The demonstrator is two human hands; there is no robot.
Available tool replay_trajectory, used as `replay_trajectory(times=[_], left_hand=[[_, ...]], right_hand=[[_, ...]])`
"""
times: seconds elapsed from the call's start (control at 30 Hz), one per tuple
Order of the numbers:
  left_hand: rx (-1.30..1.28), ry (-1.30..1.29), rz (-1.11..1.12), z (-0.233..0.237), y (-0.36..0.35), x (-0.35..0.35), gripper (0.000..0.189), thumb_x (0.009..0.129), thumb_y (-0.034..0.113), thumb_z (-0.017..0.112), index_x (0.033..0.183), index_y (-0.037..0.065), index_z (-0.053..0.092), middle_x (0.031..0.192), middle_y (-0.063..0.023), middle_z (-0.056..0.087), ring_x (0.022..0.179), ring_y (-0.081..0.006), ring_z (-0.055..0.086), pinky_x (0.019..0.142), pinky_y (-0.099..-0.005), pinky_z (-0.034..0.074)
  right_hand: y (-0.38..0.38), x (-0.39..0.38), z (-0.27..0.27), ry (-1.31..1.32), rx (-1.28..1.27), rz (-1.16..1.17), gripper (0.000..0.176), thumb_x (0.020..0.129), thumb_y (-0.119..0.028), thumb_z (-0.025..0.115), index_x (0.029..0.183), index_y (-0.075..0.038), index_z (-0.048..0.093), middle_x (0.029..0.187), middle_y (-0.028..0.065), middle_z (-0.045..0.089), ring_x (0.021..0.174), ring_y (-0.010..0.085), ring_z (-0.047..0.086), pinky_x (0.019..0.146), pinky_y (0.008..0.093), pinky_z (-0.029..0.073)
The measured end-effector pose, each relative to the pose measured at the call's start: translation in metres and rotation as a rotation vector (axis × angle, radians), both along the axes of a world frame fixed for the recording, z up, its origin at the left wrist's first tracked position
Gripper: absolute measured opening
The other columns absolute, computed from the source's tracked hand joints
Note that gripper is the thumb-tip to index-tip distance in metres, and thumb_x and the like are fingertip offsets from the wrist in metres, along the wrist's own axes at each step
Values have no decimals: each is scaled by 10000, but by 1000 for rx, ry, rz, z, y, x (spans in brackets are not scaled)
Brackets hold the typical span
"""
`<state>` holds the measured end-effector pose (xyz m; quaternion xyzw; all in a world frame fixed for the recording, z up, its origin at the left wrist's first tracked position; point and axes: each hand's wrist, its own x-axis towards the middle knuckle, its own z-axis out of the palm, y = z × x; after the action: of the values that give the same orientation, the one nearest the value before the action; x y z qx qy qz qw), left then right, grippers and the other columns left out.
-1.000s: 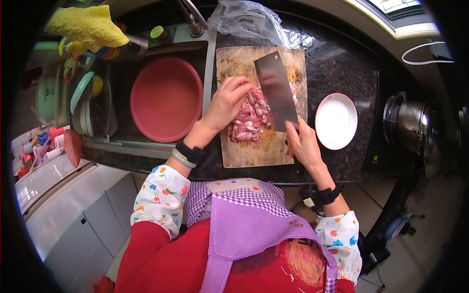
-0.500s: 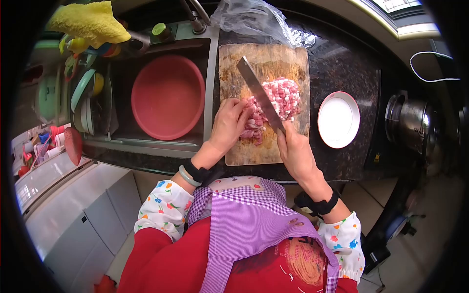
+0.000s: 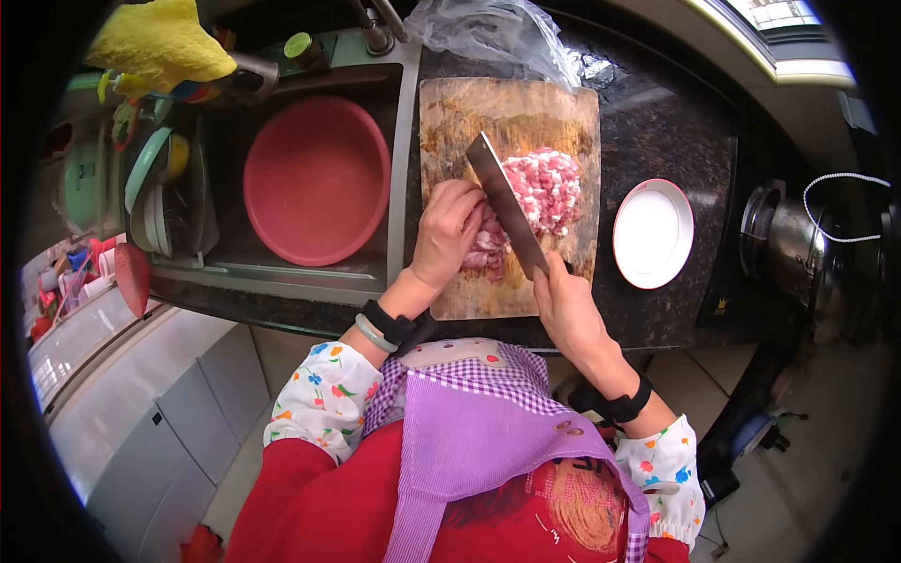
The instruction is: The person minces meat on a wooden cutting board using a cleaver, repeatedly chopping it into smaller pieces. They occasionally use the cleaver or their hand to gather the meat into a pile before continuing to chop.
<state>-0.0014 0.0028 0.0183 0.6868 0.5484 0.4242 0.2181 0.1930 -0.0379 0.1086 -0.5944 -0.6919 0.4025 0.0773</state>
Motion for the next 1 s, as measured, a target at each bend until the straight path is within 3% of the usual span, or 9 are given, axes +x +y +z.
replay_trajectory(times=[0.17, 0.33, 0.4, 0.5, 0.63, 0.8, 1.0], left_hand=[[-9, -27, 44, -1, -1, 0, 208, 776, -63, 679, 976, -19, 642, 988, -148, 623, 945, -344, 602, 818, -400, 501], [21, -19, 96, 4, 4, 2, 219, 773, -70, 675, 985, -29, 639, 1008, -155, 617, 963, -352, 597, 830, -398, 498], [-32, -39, -33, 2, 5, -2, 236, 760, -74, 677, 989, -33, 638, 1015, -158, 615, 977, -360, 593, 843, -403, 497], [4, -1, -24, 0, 2, 0, 247, 747, -71, 683, 988, -35, 642, 1012, -158, 617, 993, -363, 592, 852, -410, 498], [39, 47, -27, -4, -3, 3, 265, 734, -65, 690, 992, -35, 643, 1013, -155, 621, 1004, -360, 592, 856, -417, 499], [-24, -34, -23, 7, -6, -4, 285, 777, -40, 685, 1060, -24, 650, 1065, -151, 636, 1030, -349, 594, 899, -406, 497], [-47, -72, 3, 5, -5, -10, 249, 810, -32, 690, 1056, -19, 656, 1063, -152, 649, 1010, -334, 612, 865, -388, 501]], right_hand=[[12, 4, 17, 43, 7, -9, 163, 934, -36, 517, 1060, 15, 428, 613, 258, 540, 630, 466, 599, 540, 514, 442], [13, 6, 1, 13, -68, 49, 185, 935, -36, 512, 1086, 22, 424, 612, 265, 548, 632, 467, 602, 544, 515, 444], [12, 4, -4, 19, -81, 46, 187, 936, -38, 507, 1089, 27, 422, 613, 268, 550, 633, 467, 603, 543, 517, 441], [16, -11, -16, -18, -72, 41, 190, 941, -44, 497, 1095, 34, 418, 616, 279, 554, 631, 470, 603, 547, 528, 437], [64, -40, -47, 134, 108, -29, 186, 944, -42, 495, 1108, 22, 433, 631, 291, 561, 648, 479, 610, 565, 531, 447], [56, -25, -34, 226, 238, -48, 176, 945, -26, 508, 1105, 4, 441, 657, 296, 564, 661, 492, 598, 578, 526, 445], [19, -2, 8, 65, -28, -14, 174, 952, -39, 505, 1108, 5, 442, 680, 307, 562, 712, 491, 603, 589, 531, 430]])
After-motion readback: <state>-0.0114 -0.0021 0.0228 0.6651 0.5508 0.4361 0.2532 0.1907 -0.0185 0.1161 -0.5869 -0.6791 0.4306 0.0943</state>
